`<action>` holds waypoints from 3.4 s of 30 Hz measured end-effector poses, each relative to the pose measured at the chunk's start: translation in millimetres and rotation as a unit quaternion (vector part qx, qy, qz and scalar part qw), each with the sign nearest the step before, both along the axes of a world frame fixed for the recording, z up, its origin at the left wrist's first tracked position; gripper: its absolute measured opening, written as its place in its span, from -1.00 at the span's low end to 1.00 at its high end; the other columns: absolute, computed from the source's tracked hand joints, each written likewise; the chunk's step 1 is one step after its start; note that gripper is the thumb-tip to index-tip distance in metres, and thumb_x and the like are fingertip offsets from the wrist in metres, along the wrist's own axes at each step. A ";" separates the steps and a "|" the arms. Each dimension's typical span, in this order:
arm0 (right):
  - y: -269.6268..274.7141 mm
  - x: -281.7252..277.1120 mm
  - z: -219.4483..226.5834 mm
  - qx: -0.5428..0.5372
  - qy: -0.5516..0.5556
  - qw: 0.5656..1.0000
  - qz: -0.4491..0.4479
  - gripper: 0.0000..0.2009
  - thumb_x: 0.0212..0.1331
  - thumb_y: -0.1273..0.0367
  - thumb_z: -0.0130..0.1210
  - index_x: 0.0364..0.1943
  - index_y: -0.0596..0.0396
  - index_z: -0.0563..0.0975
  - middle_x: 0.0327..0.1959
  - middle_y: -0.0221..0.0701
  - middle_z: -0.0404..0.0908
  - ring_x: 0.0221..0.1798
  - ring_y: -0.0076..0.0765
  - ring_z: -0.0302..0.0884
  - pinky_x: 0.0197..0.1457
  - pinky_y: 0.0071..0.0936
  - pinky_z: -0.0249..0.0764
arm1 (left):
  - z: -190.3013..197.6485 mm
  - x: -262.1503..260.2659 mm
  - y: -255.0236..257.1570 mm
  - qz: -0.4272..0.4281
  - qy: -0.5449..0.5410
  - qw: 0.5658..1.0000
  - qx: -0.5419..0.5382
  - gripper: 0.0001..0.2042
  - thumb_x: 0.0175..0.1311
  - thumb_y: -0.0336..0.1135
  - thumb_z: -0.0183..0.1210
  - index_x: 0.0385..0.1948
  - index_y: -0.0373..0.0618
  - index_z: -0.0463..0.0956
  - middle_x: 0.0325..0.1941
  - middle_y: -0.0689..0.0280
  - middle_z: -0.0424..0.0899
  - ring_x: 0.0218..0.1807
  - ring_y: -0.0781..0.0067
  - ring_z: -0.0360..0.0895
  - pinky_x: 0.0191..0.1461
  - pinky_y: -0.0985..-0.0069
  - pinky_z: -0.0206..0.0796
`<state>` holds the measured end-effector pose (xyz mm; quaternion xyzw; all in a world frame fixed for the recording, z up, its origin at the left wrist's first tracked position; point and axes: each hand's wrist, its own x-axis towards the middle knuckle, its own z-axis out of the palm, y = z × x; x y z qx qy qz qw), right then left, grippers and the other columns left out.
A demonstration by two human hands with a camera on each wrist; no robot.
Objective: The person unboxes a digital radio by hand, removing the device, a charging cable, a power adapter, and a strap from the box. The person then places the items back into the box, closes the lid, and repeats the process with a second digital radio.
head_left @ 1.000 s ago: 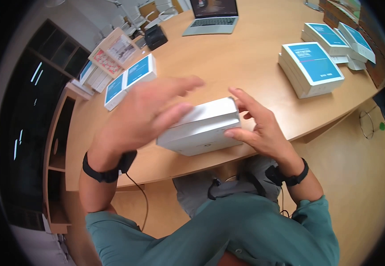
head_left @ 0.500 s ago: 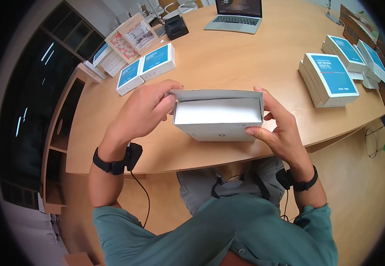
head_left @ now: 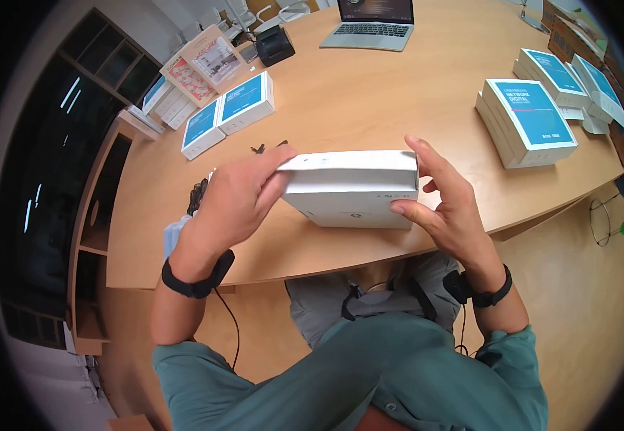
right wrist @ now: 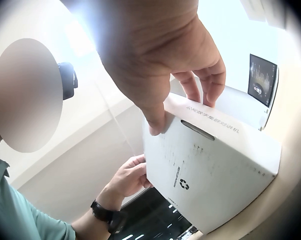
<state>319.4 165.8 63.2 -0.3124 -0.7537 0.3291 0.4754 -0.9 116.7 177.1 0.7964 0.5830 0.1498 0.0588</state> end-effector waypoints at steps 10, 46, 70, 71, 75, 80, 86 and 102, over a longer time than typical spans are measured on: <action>2.7 8.9 -17.7 0.096 0.007 0.994 0.055 -0.45 0.21 0.47 0.53 0.33 0.05 0.66 0.32 -0.07 0.70 0.37 0.15 0.66 0.42 -0.12 0.61 | -55.7 -14.4 -36.0 -0.071 -0.170 0.983 0.008 -0.31 0.35 -0.40 0.41 0.56 -0.19 0.43 0.59 -0.15 0.44 0.50 -0.22 0.54 0.56 0.13 0.42; 79.2 217.0 -70.8 0.111 -0.047 0.882 -0.456 0.06 0.21 0.18 0.60 0.73 0.10 0.16 0.57 0.05 0.31 0.45 0.05 0.55 0.37 -0.15 0.62 | -126.7 150.4 93.3 -0.147 0.040 0.987 -0.046 -0.26 0.31 -0.27 0.49 0.52 0.02 0.34 0.57 -0.37 0.29 0.02 -0.45 0.76 0.11 -0.05 0.69; 207.8 256.1 -69.0 -0.020 -0.099 0.975 -0.198 0.10 0.17 0.29 0.62 0.76 0.07 0.13 0.71 0.01 0.24 0.75 0.15 0.19 0.75 -0.03 0.27 | -129.1 173.2 196.4 -0.029 0.030 0.999 -0.028 -0.31 0.42 -0.30 0.42 0.55 0.07 0.32 0.66 -0.22 0.29 0.25 -0.39 0.70 0.27 -0.08 0.64; 206.8 255.6 -67.1 -0.019 -0.101 0.975 -0.197 0.10 0.17 0.29 0.62 0.76 0.07 0.13 0.71 0.01 0.24 0.75 0.15 0.19 0.75 -0.03 0.27 | -129.9 173.6 196.8 -0.027 0.028 0.999 -0.027 -0.31 0.42 -0.30 0.42 0.55 0.07 0.32 0.66 -0.22 0.29 0.25 -0.39 0.70 0.27 -0.08 0.64; 205.8 260.0 -65.3 -0.068 -0.093 0.976 -0.183 0.09 0.20 0.38 0.56 0.78 0.00 0.09 0.77 -0.07 0.16 0.79 0.06 0.13 0.71 0.02 0.33 | -136.0 179.5 198.1 -0.015 0.029 0.999 -0.032 -0.31 0.42 -0.30 0.41 0.56 0.06 0.31 0.69 -0.20 0.27 0.25 -0.39 0.70 0.26 -0.09 0.64; 202.3 274.8 -71.8 -0.077 -0.108 0.974 -0.184 0.13 0.26 0.42 0.49 0.83 -0.12 -0.04 0.86 -0.22 -0.01 0.69 -0.06 0.24 0.57 -0.07 0.43 | -165.6 170.6 212.1 -0.022 -0.002 0.999 -0.032 -0.18 0.41 -0.24 0.41 0.68 0.08 0.19 0.74 -0.24 0.17 0.35 -0.38 0.64 0.36 -0.06 0.60; 152.9 291.7 -72.7 -0.023 -0.110 0.961 -0.252 -0.12 0.45 0.39 0.31 0.79 -0.11 0.10 0.75 -0.13 0.21 0.68 -0.01 0.29 0.64 -0.02 0.35 | -110.3 72.8 184.7 0.022 0.005 0.998 -0.060 -0.34 0.46 -0.19 0.39 0.53 -0.12 0.35 0.50 -0.05 0.57 0.43 -0.20 0.58 0.43 -0.02 0.50; 20.5 95.1 -108.4 -0.063 -0.063 0.970 -0.226 -0.75 0.54 0.46 0.26 0.19 0.26 0.65 -0.22 -0.43 0.72 -0.18 -0.57 0.62 -0.05 -0.54 0.56 | -118.7 -233.8 250.7 0.371 0.169 0.895 -0.180 -0.15 0.53 0.15 0.27 0.71 -0.02 0.14 0.71 -0.10 0.30 0.73 -0.26 0.24 0.71 -0.10 0.25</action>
